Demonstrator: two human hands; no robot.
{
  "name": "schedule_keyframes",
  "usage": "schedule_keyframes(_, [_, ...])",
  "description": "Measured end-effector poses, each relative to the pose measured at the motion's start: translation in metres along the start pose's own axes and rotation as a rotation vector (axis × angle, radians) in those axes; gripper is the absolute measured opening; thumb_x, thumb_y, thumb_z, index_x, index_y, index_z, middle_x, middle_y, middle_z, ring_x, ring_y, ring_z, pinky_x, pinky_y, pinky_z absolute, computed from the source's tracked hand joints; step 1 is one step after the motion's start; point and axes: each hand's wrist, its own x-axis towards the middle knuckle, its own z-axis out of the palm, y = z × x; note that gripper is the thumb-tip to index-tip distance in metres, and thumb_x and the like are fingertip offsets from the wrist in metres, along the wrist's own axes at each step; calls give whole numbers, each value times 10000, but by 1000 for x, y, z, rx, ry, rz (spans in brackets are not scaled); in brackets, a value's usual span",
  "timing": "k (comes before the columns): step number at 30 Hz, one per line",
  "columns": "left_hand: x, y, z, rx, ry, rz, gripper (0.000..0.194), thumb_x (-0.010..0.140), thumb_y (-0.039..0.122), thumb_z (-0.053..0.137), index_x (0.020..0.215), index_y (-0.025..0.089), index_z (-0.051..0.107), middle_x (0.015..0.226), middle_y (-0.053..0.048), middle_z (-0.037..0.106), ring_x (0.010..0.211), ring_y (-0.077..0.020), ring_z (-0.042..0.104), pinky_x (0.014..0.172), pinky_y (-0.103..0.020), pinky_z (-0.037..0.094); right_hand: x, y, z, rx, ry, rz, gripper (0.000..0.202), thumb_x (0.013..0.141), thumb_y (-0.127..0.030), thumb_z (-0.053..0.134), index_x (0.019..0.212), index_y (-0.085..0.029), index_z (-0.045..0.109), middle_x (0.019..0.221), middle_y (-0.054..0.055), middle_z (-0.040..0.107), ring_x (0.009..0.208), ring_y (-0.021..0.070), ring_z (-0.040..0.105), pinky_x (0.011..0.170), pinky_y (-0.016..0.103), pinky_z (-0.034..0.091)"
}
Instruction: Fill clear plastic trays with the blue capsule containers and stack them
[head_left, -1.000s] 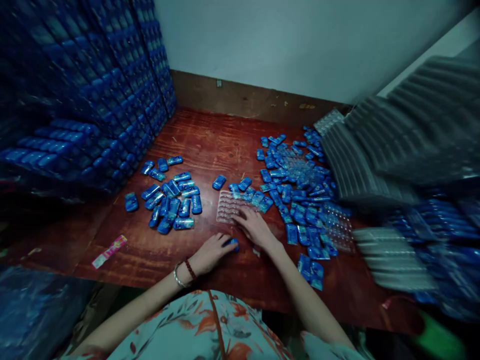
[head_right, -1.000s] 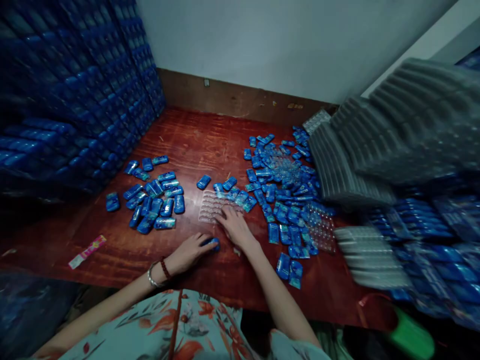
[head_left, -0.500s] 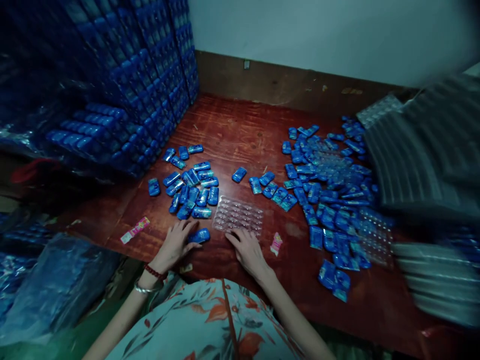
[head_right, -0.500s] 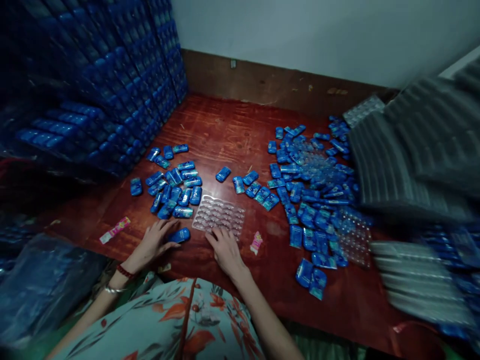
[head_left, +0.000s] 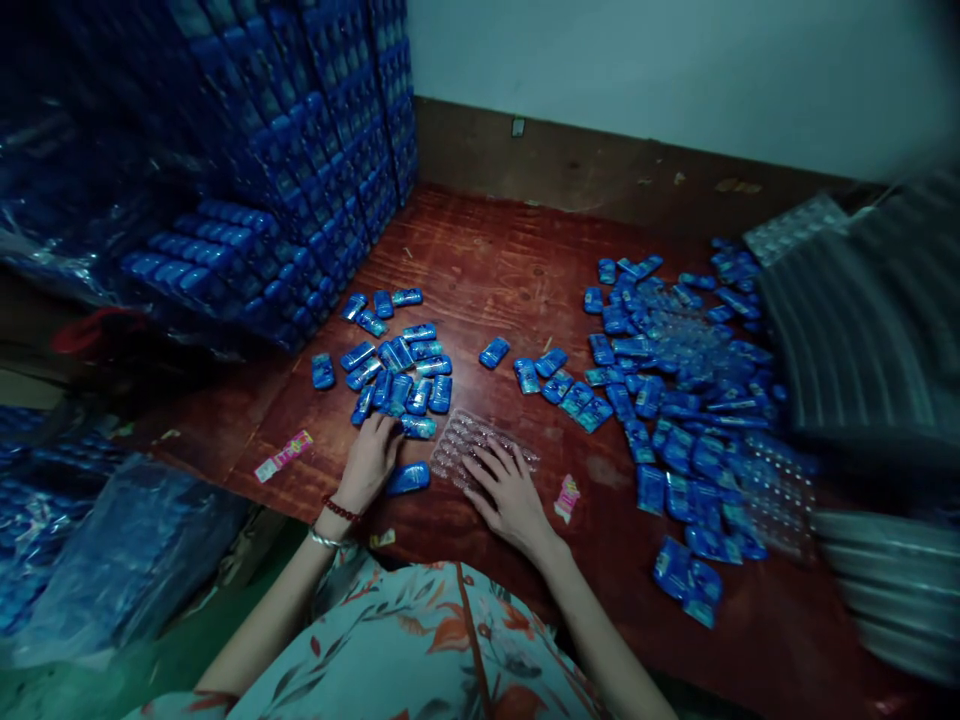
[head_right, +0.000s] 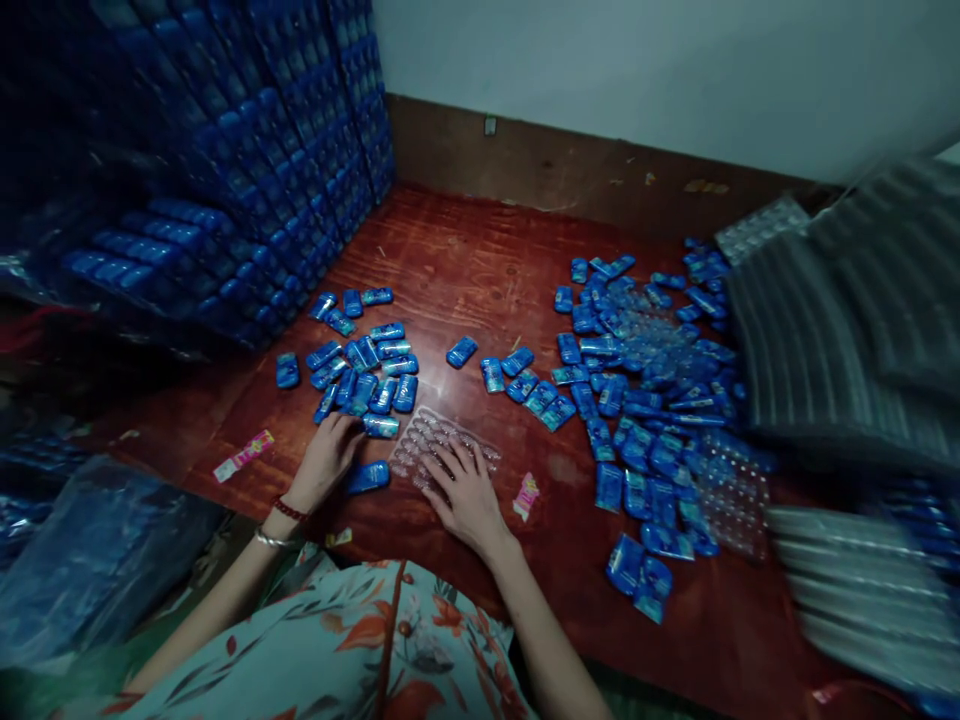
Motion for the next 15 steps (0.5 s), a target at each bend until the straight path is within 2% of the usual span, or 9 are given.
schedule_keyframes(2, [5,-4,-2,-40,48,3,165,886,204,417,955,158,561,937,-78,555,896,-198,544,840,-354,476,0,4,-4,28,6,-52,425,893,-370,475,1305,-268,500,1351,52,502,1327,267,320,1111,528,199])
schedule_keyframes(4, [6,-6,-6,-91,100,4,172,891,210,407,948,157,561,925,-73,566,874,-184,558,826,-333,480,4,9,-6,48,75,-64,381,890,-341,482,1259,-272,548,1294,63,547,1256,263,413,1087,495,270])
schedule_keyframes(6, [5,-9,-12,-120,158,-17,171,891,218,413,933,161,568,907,-62,583,851,-171,569,808,-313,484,14,13,-10,48,161,-34,337,899,-250,450,1203,-281,593,1175,71,613,1132,250,506,1006,463,368])
schedule_keyframes(8, [1,-11,-16,-129,203,-61,157,882,229,437,916,168,577,882,-48,597,824,-163,579,783,-298,490,34,17,-15,44,197,-12,376,886,-147,420,1180,-289,608,1063,63,645,1031,237,535,905,432,425])
schedule_keyframes(11, [-8,-12,-18,-142,209,-98,147,871,235,458,907,174,588,867,-40,614,803,-163,592,754,-296,499,80,20,-26,25,95,-116,453,833,-52,451,1197,-280,592,1098,54,627,1029,230,499,838,392,431])
schedule_keyframes(15, [-21,-9,-14,-153,134,-78,149,881,232,457,900,167,590,877,-53,621,813,-171,601,757,-305,504,145,21,-39,-127,-161,-351,415,835,-22,447,1132,-255,620,1229,58,561,1118,235,433,825,368,403])
